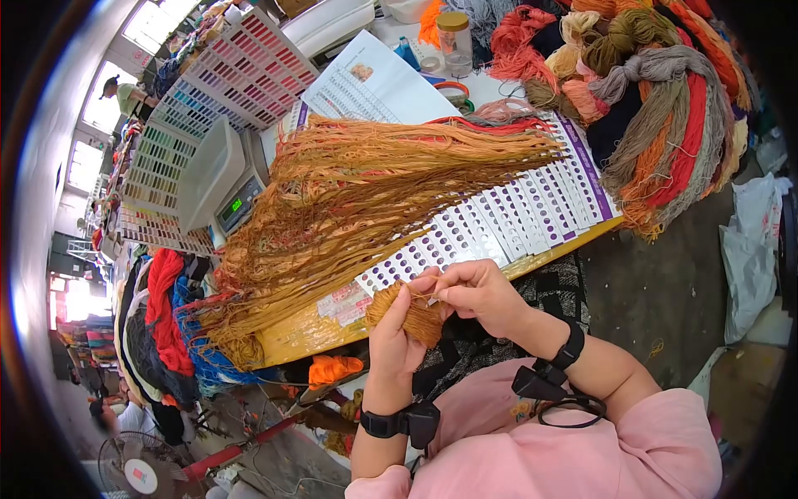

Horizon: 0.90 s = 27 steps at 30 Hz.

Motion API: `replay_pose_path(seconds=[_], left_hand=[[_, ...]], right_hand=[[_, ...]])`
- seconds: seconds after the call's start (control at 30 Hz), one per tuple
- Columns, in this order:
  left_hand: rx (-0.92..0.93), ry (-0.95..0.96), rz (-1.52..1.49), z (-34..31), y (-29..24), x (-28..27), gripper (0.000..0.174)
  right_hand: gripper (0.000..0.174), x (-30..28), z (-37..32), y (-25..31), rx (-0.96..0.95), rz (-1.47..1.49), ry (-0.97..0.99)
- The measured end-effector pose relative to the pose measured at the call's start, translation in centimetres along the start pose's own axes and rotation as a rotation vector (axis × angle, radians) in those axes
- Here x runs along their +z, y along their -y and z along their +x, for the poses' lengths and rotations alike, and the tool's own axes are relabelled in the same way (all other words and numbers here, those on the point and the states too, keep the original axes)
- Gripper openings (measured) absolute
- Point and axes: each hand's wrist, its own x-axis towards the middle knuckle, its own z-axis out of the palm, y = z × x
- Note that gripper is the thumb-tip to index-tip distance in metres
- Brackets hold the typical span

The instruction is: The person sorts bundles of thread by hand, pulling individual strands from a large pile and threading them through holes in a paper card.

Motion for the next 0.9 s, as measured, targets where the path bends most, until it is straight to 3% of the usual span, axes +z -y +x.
replay_pose_path(seconds=[0.17,0.23,0.33,0.37,0.4,0.43,0.47,0.5,0.53,0.57,0.6,0.67,0.7,0.73,0.77,0.8,0.87,0.9], left_hand=[[0.109,0.001,0.194,-0.2,0.4,0.0,0.025],[0.099,-0.077,0.202,-0.2,0.5,-0.2,0.019],[-0.048,0.083,-0.203,-0.2,-1.7,-1.4,0.010],[0.089,-0.124,-0.323,-1.0,-2.9,-2.4,0.006],[0.092,-0.105,-0.490,-1.5,-5.0,-5.0,0.004],[0.287,-0.266,-0.398,-2.6,-6.8,-7.6,0.010],[0.361,-0.356,-0.405,-3.8,-9.5,-12.7,0.014],[0.456,-0.388,-0.746,-5.6,-11.9,-17.4,0.010],[0.468,-0.271,-0.964,-7.1,-13.9,-20.8,0.007],[0.494,-0.354,-0.928,-8.7,-15.2,-24.0,0.015],[0.539,-0.342,-0.805,-8.0,-15.1,-20.3,0.026],[0.222,-0.061,-0.595,-4.4,-13.4,-13.3,0.033],[0.132,-0.107,-0.417,-2.0,-11.5,-10.2,0.033],[0.045,-0.144,-0.236,0.5,-9.3,-7.3,0.034],[-0.054,-0.156,-0.029,3.0,-7.2,-5.2,0.034],[-0.156,-0.354,0.250,5.1,-5.4,-1.4,0.031],[-0.297,-0.183,0.348,9.2,-2.3,-2.3,0.025],[-0.311,-0.247,0.485,10.2,-1.1,-1.6,0.024]], right_hand=[[0.006,0.1,0.5,-1.0,-0.273,0.054,-0.040],[0.004,-0.4,0.4,-0.2,-0.170,0.205,0.092],[0.003,-1.7,-0.2,2.4,-0.018,0.462,0.234],[0.004,-2.6,-0.4,3.6,0.031,0.553,0.269],[0.008,-4.5,-0.7,4.9,-0.183,0.212,0.205],[0.009,-7.3,-0.4,7.8,-0.310,0.214,0.095],[0.012,-10.1,-0.1,10.6,-0.433,0.202,-0.022],[0.014,-14.0,0.0,14.6,-0.673,0.023,-0.137],[0.016,-18.2,-0.4,18.3,-0.810,0.237,-0.315],[0.016,-23.8,-1.7,21.8,-0.994,0.087,-0.356],[0.013,-23.0,-2.4,23.7,-1.205,0.311,-0.517],[0.011,-19.2,-0.3,22.7,-1.109,0.029,-0.289],[0.013,-14.9,1.8,19.4,-1.043,-0.626,-0.517],[0.012,-12.4,3.6,16.5,-1.073,-1.367,-0.546],[0.006,-10.0,5.1,13.0,-0.686,-0.674,-0.284],[0.003,-9.2,6.6,10.1,-0.493,-0.825,-0.363],[0.008,-9.4,8.9,4.5,-0.390,-0.716,-0.229],[0.006,-9.8,9.4,2.2,-0.385,-0.795,-0.257]])
